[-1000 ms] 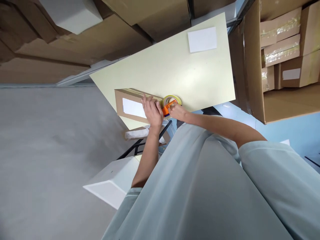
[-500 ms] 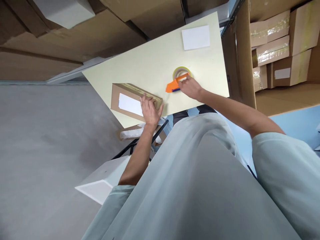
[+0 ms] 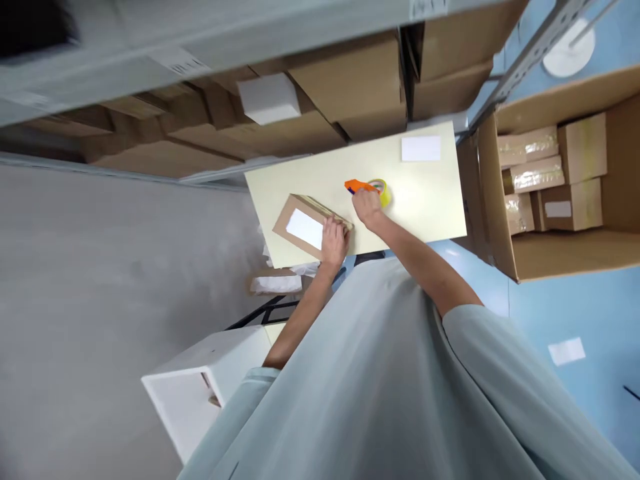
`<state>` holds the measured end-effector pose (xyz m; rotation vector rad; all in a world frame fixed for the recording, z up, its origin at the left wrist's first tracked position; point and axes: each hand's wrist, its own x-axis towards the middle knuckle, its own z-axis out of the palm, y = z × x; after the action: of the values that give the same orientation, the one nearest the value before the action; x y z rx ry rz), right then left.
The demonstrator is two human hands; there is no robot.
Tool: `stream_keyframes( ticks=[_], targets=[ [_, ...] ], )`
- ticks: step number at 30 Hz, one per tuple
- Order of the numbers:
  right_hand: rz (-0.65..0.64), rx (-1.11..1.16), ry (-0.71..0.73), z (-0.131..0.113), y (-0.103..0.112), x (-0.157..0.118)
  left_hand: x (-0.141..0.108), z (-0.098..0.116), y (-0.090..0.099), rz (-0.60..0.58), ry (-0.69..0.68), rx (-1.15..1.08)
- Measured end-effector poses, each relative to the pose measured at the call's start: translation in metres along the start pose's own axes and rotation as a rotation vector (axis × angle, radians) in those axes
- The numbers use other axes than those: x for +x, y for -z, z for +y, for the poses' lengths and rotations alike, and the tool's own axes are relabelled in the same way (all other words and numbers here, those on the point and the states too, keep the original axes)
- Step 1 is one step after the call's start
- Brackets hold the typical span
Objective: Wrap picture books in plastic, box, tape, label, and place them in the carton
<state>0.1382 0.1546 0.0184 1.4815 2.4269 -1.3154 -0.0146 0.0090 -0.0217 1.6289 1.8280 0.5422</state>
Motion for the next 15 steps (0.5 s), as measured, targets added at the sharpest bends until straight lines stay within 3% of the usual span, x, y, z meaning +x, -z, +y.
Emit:
stream_keyframes(
  ticks=[4, 7, 9, 11, 15],
  targets=[
    [0.085, -0.209, -0.165, -0.036, 0.048, -0.021, 0.0, 0.027, 0.022, 0.125, -0.067, -0.034],
    [0.164, -0.298, -0.156, -0.064, 0.077, -0.041, 0.014, 0.05, 0.041, 0.356, -0.102, -0.092],
    [0.222, -0.289, -0.182, -0.08, 0.095, -0.041, 0.039, 0.068, 0.062, 0.547, -0.144, -0.181],
    [0.317, -0.257, -0.138, -0.1, 0.117, -0.029, 0.072, 0.09, 0.095, 0.666, -0.249, -0.25],
    [0.536, -0.261, 0.125, -0.157, 0.179, 0.014, 0.141, 0.139, 0.187, 0.77, -0.433, -0.323]
  ],
)
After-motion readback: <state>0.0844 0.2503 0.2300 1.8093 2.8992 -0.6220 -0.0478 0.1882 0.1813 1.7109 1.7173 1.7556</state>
